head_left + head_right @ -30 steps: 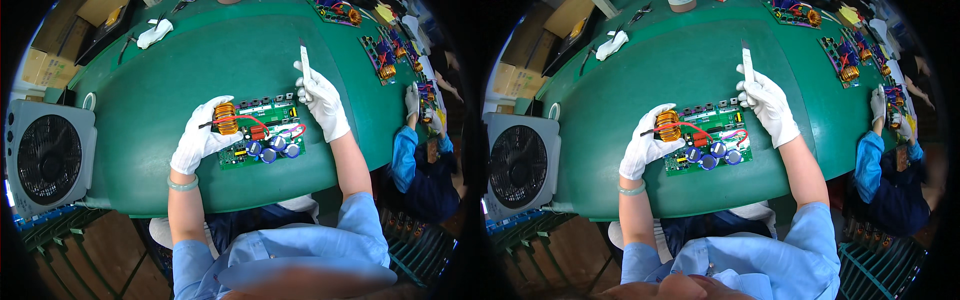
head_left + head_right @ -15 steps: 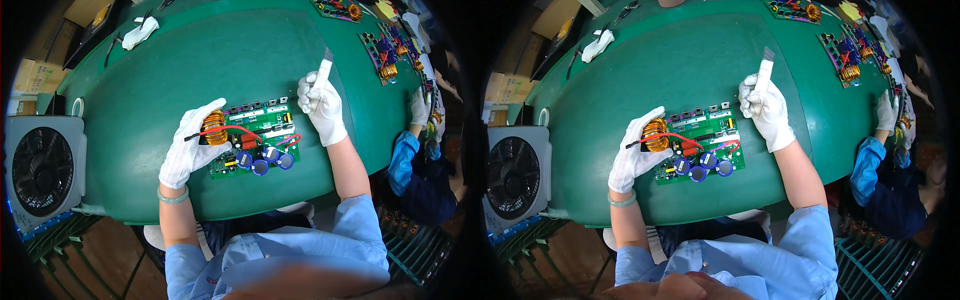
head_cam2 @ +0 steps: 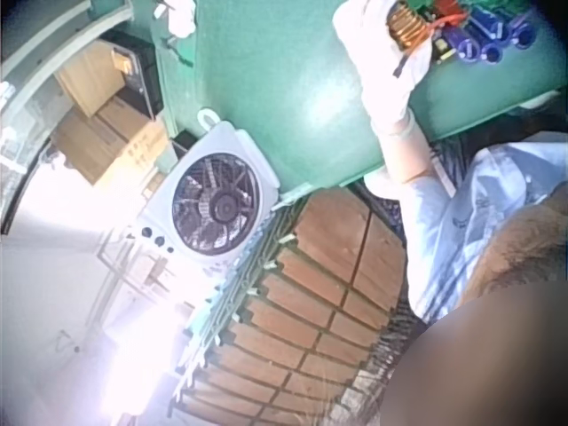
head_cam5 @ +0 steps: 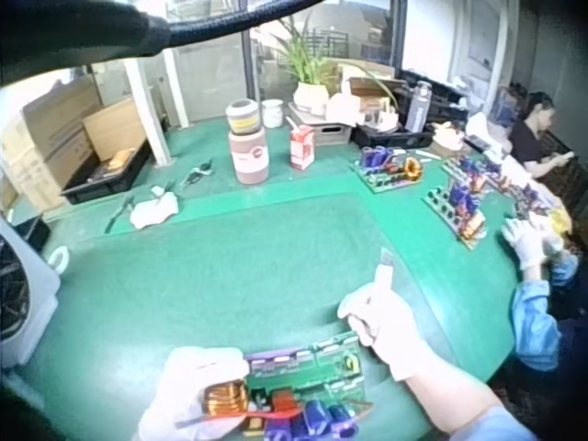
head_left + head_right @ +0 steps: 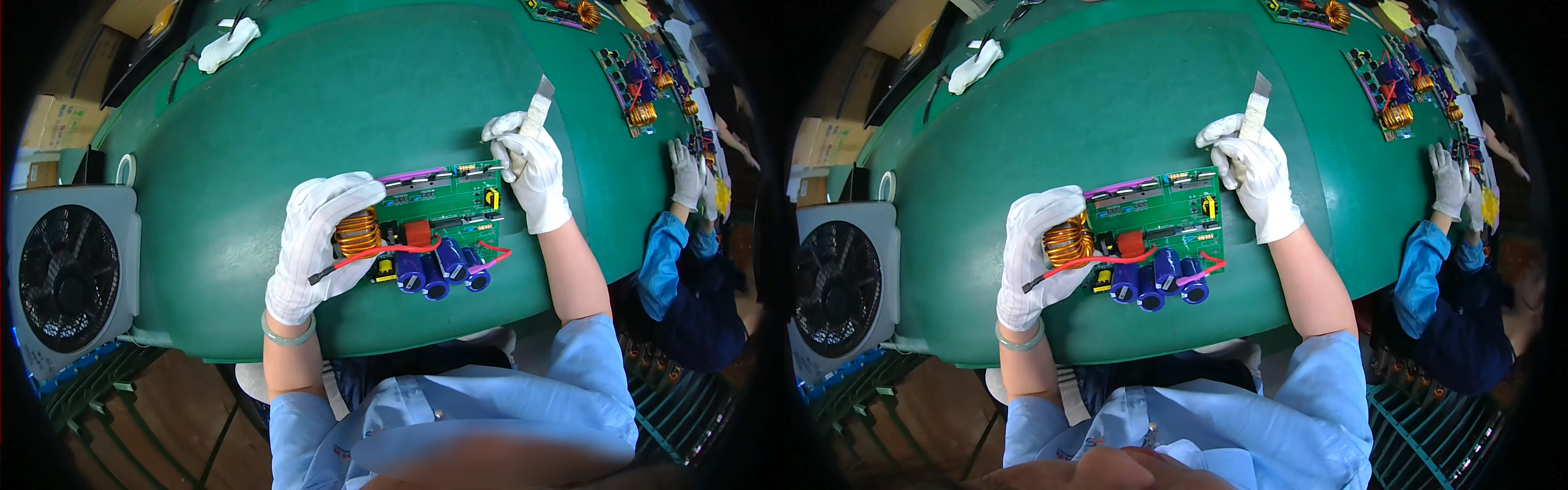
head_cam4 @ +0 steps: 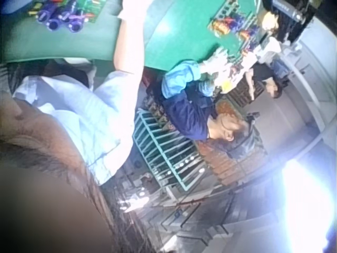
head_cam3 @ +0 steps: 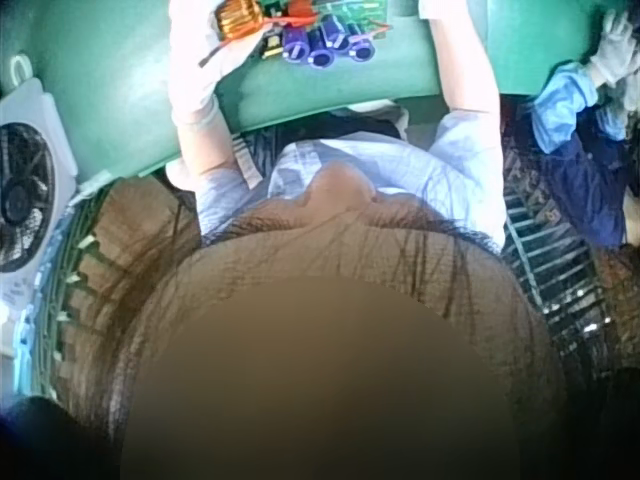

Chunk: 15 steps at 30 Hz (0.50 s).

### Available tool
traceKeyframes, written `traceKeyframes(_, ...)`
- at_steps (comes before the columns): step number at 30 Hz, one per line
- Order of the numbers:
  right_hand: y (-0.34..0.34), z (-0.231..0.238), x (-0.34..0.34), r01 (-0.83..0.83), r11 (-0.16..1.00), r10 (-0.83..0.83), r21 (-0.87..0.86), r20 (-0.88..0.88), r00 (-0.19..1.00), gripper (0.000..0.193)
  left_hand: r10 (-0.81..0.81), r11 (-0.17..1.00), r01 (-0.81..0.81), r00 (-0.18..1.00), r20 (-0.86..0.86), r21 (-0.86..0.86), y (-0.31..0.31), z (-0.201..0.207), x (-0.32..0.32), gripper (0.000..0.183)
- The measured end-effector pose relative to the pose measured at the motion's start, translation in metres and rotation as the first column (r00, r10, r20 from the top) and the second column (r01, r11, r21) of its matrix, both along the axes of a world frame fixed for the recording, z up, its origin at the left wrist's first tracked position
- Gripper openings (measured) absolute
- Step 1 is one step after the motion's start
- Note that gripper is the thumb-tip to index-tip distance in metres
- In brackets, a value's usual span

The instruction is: The person applies a white substance to a green circuit board using a small metal spatula. They then flip the board and use the spatula to adjust components, including a large copper coil and capacitors. The person repeats this process with multiple boards, placing finished units into a green bin.

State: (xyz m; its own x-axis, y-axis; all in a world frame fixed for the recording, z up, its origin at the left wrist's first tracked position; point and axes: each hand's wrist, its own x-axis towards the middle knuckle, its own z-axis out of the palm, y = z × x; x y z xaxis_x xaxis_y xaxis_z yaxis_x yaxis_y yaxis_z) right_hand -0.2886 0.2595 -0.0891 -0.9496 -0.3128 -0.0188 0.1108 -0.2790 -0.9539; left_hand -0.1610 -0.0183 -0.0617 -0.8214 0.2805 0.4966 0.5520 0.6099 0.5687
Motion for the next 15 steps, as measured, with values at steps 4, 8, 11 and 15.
traceKeyframes(4,0.0007,0.0029,0.0026,-0.028,0.996,0.029,0.081,-0.002,1.000,0.019,0.035,0.997,-0.037,0.999,0.036,0.073,0.0008,-0.0058,0.0037,0.062)
traceKeyframes(8,0.0009,0.0060,0.0051,-0.042,0.993,0.041,0.110,0.016,0.999,0.019,0.045,0.998,-0.046,0.998,0.037,0.037,-0.0016,-0.0041,0.0045,0.071)
traceKeyframes(11,0.0045,0.0043,0.0038,-0.074,0.992,0.073,0.102,0.014,0.997,0.016,0.041,0.998,-0.044,0.998,0.048,0.051,-0.0005,-0.0027,0.0034,0.072)
traceKeyframes(15,0.0033,0.0095,0.0054,-0.083,0.994,0.078,0.077,0.056,0.995,0.016,0.062,0.997,-0.063,0.998,0.030,0.034,-0.0010,-0.0042,0.0033,0.073)
